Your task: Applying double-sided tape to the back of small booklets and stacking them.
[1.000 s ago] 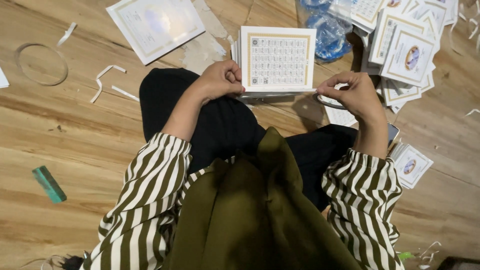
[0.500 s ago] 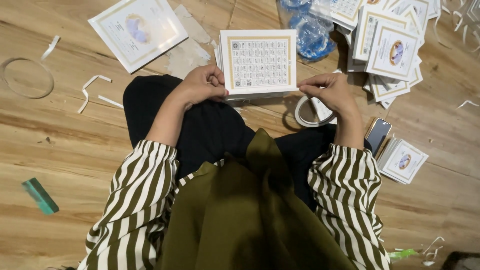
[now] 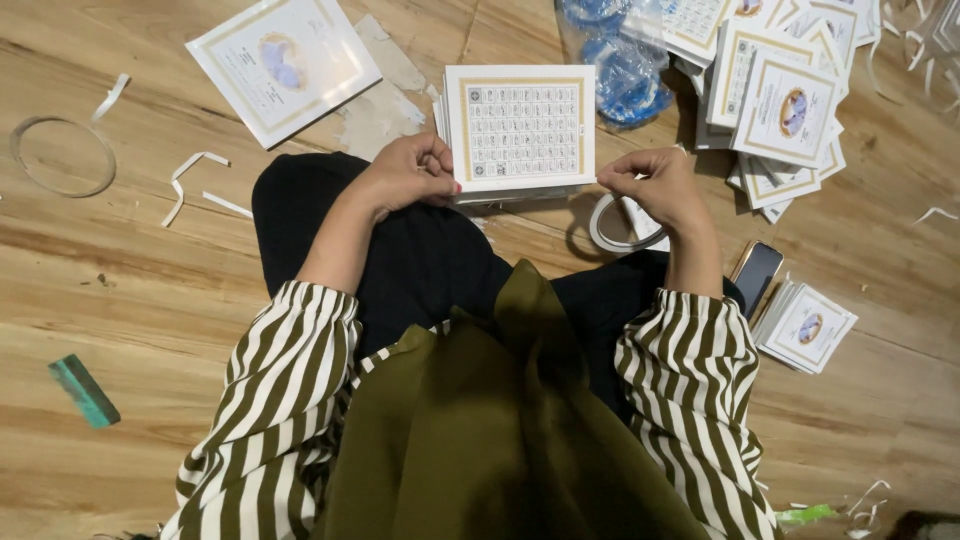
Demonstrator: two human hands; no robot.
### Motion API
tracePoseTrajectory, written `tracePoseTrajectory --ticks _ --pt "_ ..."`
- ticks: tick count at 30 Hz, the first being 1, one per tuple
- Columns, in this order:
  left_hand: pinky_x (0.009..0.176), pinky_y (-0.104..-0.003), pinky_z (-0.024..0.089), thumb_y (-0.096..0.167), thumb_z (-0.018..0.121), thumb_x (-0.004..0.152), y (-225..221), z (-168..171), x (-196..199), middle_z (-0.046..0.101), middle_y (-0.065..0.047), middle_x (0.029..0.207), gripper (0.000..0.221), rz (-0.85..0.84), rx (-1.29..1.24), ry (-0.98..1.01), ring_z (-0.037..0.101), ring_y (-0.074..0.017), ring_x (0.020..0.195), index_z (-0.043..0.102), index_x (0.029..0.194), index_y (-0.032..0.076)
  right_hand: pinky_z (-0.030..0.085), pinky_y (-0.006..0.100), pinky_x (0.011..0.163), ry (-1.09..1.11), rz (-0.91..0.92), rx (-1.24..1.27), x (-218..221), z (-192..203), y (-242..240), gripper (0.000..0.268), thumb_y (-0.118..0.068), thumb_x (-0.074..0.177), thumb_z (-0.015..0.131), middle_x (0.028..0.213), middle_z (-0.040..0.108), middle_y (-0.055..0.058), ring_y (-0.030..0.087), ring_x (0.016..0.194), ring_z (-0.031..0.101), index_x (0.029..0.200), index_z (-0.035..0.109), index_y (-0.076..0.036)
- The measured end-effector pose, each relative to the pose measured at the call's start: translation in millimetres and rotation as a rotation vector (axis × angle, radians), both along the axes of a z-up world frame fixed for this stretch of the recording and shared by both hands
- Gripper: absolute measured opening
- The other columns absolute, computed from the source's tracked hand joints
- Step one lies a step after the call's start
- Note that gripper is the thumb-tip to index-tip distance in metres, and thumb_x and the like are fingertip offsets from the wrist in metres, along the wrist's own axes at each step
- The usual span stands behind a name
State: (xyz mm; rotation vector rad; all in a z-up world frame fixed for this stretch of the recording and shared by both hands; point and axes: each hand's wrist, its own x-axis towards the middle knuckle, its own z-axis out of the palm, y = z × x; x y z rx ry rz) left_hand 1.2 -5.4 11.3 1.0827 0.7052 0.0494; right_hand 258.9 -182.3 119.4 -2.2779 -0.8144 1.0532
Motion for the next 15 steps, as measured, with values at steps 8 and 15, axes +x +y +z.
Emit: tracePoseTrajectory --ticks 8,15 --pt "0.058 -0.031 0.058 0.000 0.070 0.063 0.4 9.3 -0.8 0.057 -0.013 0.069 0.026 -0.016 0.012 0.017 0.062 -0.0197 0.063 0.056 0.085 -0.001 0.044 0.017 0.050 0.037 -0.046 0.006 -0.6 -4.0 -4.0 0.016 -0.009 0.068 0.073 0.059 0.052 0.004 0.007 0.053 0.053 0.083 0.068 -0.008" --pt "0.058 -0.031 0.058 0.000 0.070 0.063 0.1 7.7 -0.7 0.057 -0.012 0.069 0.026 -0.017 0.020 0.015 0.062 -0.0193 0.064 0.056 0.085 0.000 0.044 0.018 0.049 0.034 -0.045 0.023 -1.9 -4.6 -5.3 0.017 -0.008 0.069 0.073 0.061 0.054 0.005 0.008 0.053 0.055 0.085 0.068 -0.008"
